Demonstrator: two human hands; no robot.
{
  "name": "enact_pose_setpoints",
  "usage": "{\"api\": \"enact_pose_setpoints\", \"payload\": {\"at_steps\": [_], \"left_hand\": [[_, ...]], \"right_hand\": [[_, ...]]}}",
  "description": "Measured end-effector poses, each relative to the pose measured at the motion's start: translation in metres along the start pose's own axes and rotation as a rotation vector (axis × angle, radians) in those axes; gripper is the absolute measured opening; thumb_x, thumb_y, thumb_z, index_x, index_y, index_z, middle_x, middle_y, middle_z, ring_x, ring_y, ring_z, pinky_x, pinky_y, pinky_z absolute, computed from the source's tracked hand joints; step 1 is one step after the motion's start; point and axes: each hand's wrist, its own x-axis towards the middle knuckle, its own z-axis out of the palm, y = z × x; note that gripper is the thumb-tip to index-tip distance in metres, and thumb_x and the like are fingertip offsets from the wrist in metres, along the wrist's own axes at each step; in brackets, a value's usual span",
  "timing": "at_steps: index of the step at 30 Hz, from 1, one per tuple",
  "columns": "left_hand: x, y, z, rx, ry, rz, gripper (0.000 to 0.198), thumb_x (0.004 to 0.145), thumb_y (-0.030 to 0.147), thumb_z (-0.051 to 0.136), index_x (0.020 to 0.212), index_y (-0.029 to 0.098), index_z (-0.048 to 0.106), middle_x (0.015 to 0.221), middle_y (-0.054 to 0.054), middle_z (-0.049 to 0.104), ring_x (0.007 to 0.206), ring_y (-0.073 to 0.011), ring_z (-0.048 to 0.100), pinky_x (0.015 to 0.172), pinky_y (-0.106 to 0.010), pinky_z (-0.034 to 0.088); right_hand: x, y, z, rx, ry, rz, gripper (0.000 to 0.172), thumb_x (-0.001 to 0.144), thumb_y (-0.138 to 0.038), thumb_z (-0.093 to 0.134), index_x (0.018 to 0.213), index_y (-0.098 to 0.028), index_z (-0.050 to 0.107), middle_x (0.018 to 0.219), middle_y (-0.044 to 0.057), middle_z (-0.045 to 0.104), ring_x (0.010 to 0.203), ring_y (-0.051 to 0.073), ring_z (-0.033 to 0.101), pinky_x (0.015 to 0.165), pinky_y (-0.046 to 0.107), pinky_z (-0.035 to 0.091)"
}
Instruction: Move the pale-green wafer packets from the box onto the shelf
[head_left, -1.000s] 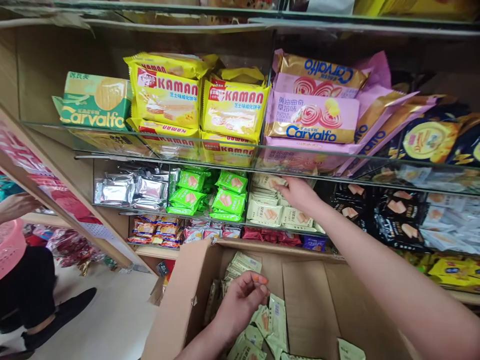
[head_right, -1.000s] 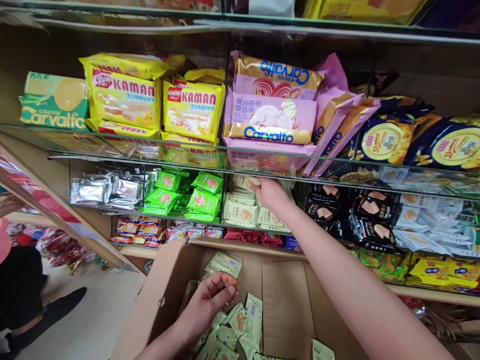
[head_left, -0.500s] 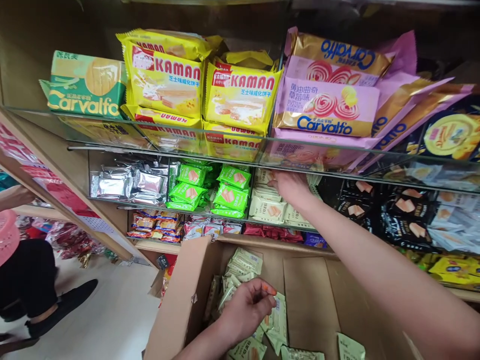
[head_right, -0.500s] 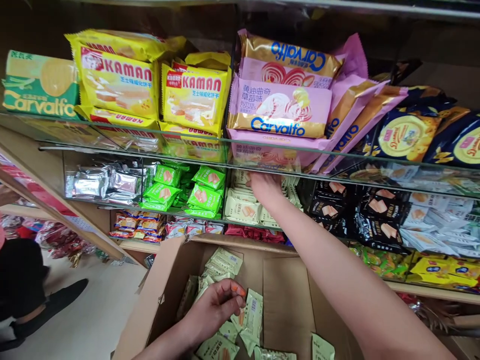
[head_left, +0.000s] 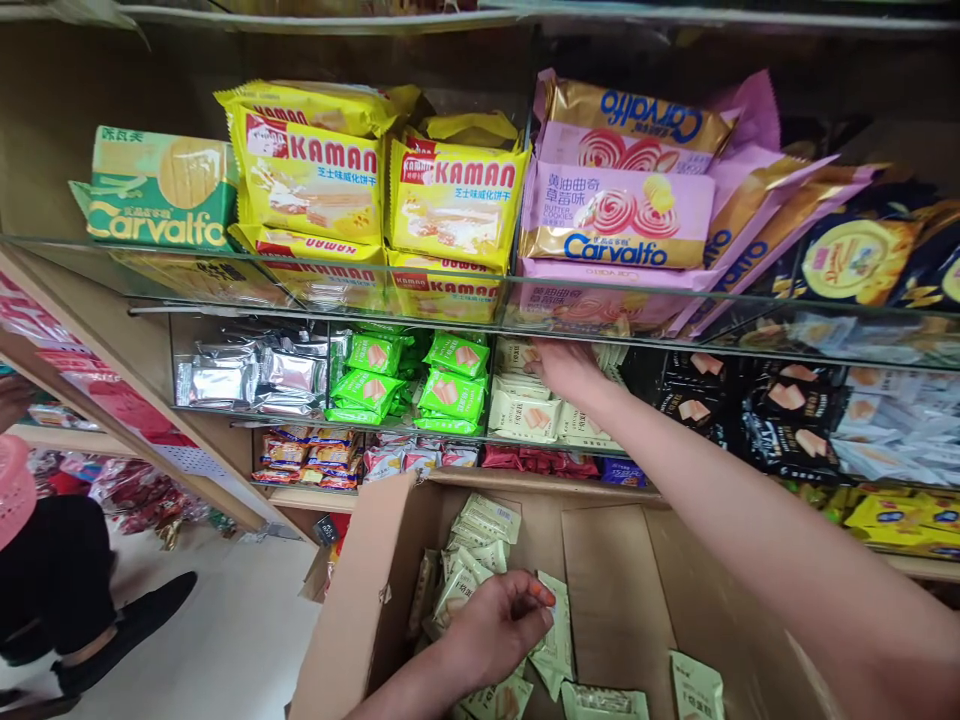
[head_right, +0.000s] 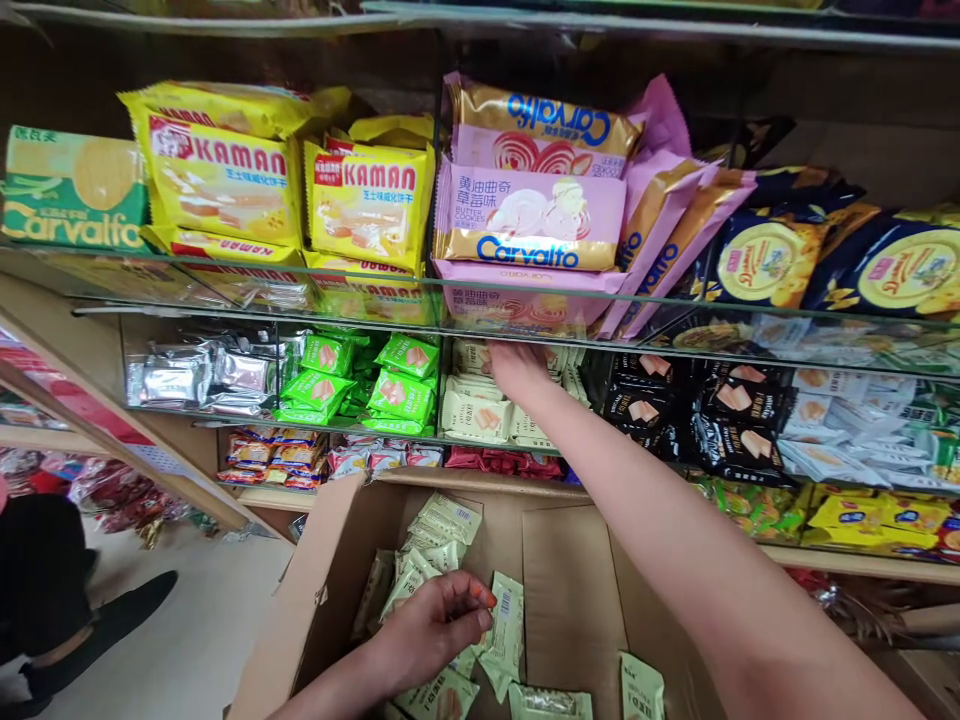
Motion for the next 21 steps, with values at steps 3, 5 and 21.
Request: {"api": "enact_pose_setpoints", "payload": {"at_steps": [3,5,21], "left_hand": [[0.001,-0.004,0.0,0.047,-0.009,0.001,0.026,0.064,0.033,0.062,0.077,0.013,0.052,0.064,0.003,0.047,0.056,-0.0079,0.037,0.053,-0.022,0.027],[0.001,-0.008,0.0,0.068,-0.016,0.002,0.024,0.064,0.032,0.061,0.077,0.014,0.052,0.064,0.003,0.047,0.056,-0.0082,0.037,0.053,-0.021,0.027],[-0.006,-0.015,0.003,0.413,-0.078,-0.023,0.016,0.067,0.019,0.052,0.082,0.016,0.059,0.062,0.004,0.049,0.055,-0.0092,0.041,0.051,-0.02,0.032]], "right_hand": [[0.006,0.004,0.0,0.032,-0.037,0.042,0.035,0.076,-0.033,0.052,0.108,-0.019,0.053,0.109,0.009,0.059,0.1,0.027,0.052,0.085,0.037,0.038],[0.008,0.005,-0.002,0.049,-0.057,0.056,0.034,0.076,-0.035,0.052,0.107,-0.021,0.054,0.109,0.008,0.059,0.099,0.026,0.053,0.083,0.037,0.039],[0.009,0.012,-0.005,0.127,-0.088,-0.062,0.039,0.074,-0.039,0.054,0.109,-0.024,0.052,0.11,0.005,0.059,0.1,0.023,0.053,0.083,0.033,0.039]]}}
